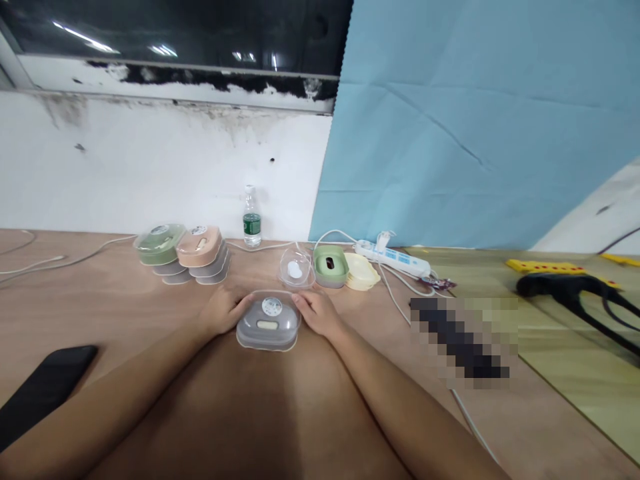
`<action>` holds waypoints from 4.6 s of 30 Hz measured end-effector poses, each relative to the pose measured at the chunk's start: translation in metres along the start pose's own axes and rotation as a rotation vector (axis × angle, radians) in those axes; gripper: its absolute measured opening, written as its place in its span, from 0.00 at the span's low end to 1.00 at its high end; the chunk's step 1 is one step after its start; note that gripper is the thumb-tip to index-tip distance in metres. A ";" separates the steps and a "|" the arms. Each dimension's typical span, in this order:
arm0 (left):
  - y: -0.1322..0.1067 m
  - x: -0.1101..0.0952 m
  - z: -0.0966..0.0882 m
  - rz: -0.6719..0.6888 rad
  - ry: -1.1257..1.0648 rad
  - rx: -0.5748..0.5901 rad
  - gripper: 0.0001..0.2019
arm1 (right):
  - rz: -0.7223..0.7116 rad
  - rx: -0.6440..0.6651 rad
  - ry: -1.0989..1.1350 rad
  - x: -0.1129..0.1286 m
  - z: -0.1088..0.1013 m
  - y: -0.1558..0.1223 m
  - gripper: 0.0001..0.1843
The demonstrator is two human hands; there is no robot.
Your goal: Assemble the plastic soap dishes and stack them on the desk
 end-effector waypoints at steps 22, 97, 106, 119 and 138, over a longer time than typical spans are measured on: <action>-0.001 0.002 0.006 0.063 -0.248 0.054 0.20 | -0.039 0.113 -0.011 -0.004 0.004 0.001 0.28; -0.007 -0.011 0.010 0.349 -0.083 0.094 0.47 | -0.092 0.116 0.017 0.001 0.004 -0.002 0.23; -0.006 -0.016 0.009 0.377 -0.111 0.150 0.42 | -0.125 0.145 0.014 0.004 0.003 -0.001 0.21; -0.004 -0.012 0.006 0.338 0.005 0.034 0.34 | -0.116 0.094 -0.018 -0.009 0.004 -0.001 0.30; 0.000 0.000 0.000 0.082 0.223 -0.115 0.19 | 0.037 -0.455 -0.006 -0.006 -0.006 -0.008 0.16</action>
Point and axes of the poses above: each hand's wrist, its own y-axis towards the middle knuckle, its own z-axis out of the palm, x = y × z, the point moved 3 cm from there along y, towards the middle knuckle, and after that the axes turned 2 degrees about z, right-handed, at the moved point
